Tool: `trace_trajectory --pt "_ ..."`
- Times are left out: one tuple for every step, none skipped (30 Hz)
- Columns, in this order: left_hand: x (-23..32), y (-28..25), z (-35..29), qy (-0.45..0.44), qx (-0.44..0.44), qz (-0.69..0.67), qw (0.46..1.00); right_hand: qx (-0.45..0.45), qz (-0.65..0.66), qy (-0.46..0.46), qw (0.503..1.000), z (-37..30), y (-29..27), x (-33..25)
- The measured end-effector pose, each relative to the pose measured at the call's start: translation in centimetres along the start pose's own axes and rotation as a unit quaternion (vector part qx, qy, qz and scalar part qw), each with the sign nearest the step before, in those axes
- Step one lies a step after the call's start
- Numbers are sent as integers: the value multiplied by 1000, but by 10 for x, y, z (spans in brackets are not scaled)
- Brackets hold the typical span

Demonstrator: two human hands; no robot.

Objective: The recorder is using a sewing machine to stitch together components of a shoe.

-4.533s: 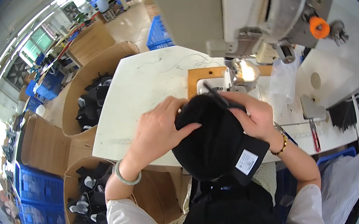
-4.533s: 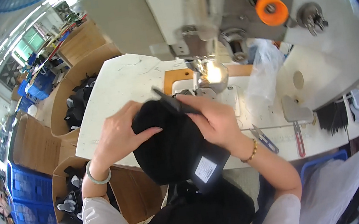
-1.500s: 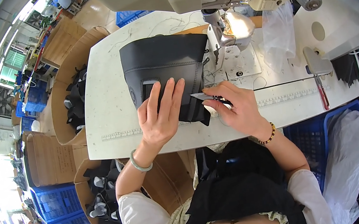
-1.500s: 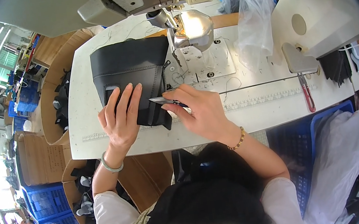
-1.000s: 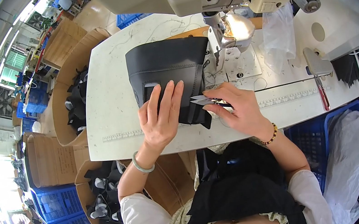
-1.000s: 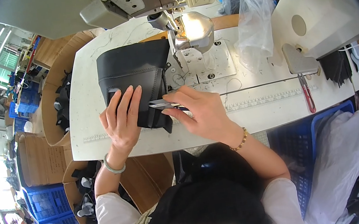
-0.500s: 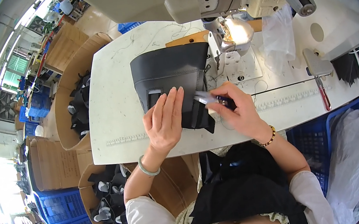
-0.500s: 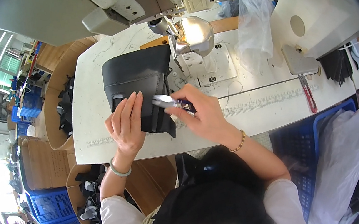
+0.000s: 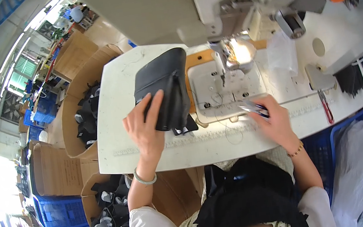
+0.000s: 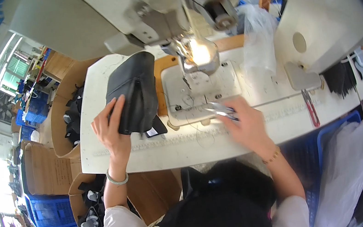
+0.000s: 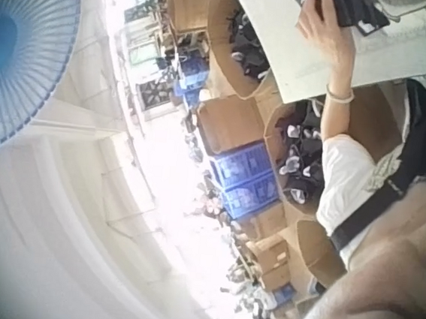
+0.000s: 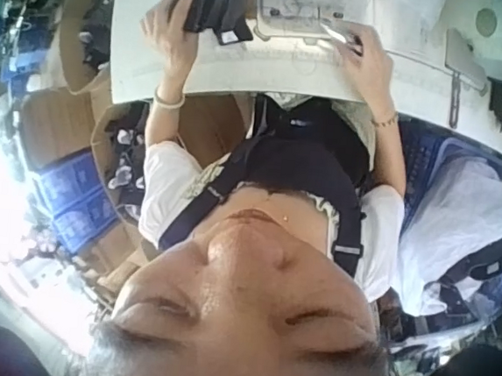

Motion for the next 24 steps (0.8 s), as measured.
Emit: trace_trajectory --pt "-9 -2 2 -32 30 -12 999 0 -64 11 998 -1 -12 10" --pt "-16 -5 3 -92 52 -48 993 20 -135 -10 991 0 -24 18" --pt "-21 -6 4 -121 74 -78 987 26 -213 -3 977 2 -32 24" --pt "-26 -6 5 -153 90 -106 978 62 -231 -65 969 3 -36 24" --pt "-28 -6 6 -184 106 -137 968 81 -259 -89 958 4 -40 22" --pt "-30 -6 8 -194 101 -135 966 119 -273 -124 946 6 -43 16" --pt "-28 -6 9 -197 94 -125 968 77 -225 -133 962 8 -40 8" --pt "-26 -5 11 -199 87 -118 969 55 -163 -154 973 7 -32 -5" --pt "-23 -5 13 -201 76 -116 970 33 -100 -172 979 6 -22 -21" --pt "-21 -6 15 -199 61 -106 972 17 -75 -191 979 6 -11 -38" --pt "-18 -7 17 -194 53 -96 975 -10 -56 -200 978 7 2 -56" --pt "-15 -9 18 -193 41 -88 976 -7 -48 -214 976 10 15 -74" --pt "-13 -11 19 -192 30 -80 978 -35 -57 -211 975 16 28 -89" --pt "-12 -13 20 -184 14 -73 980 11 -66 -240 968 24 42 -105" --pt "-12 -16 20 -178 -1 -65 982 29 -96 -263 960 34 56 -119" --pt "-12 -19 21 -166 -10 -52 985 32 -97 -274 956 45 67 -128" --pt "-12 -23 21 -159 -21 -56 985 28 -108 -288 951 56 78 -135" --pt "-12 -26 22 -148 -23 -57 987 24 -120 -303 945 63 85 -139" --pt "-12 -30 22 -148 -34 -56 987 43 -121 -327 936 67 90 -140" --pt "-13 -34 22 -177 -45 -71 981 62 -123 -352 926 70 94 -140" --pt "-12 -38 23 -120 -25 -36 992 57 -145 -364 918 73 98 -139" --pt "-10 -43 23 -75 -18 -1 997 73 -120 -382 913 74 101 -138" --pt "-8 -45 23 -25 -8 40 999 76 -102 -389 912 75 103 -138" --pt "-8 -46 24 1 -31 34 999 67 -94 -386 915 75 105 -138"
Point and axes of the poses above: each hand's wrist, its own z-axis towards the middle knuckle, its own y-axis out of the palm, x = y × z, the point moved 1 cm from there along z, towards the middle knuckle, and after that the axes turned 13 degrees about y, right-handed, at the moved point
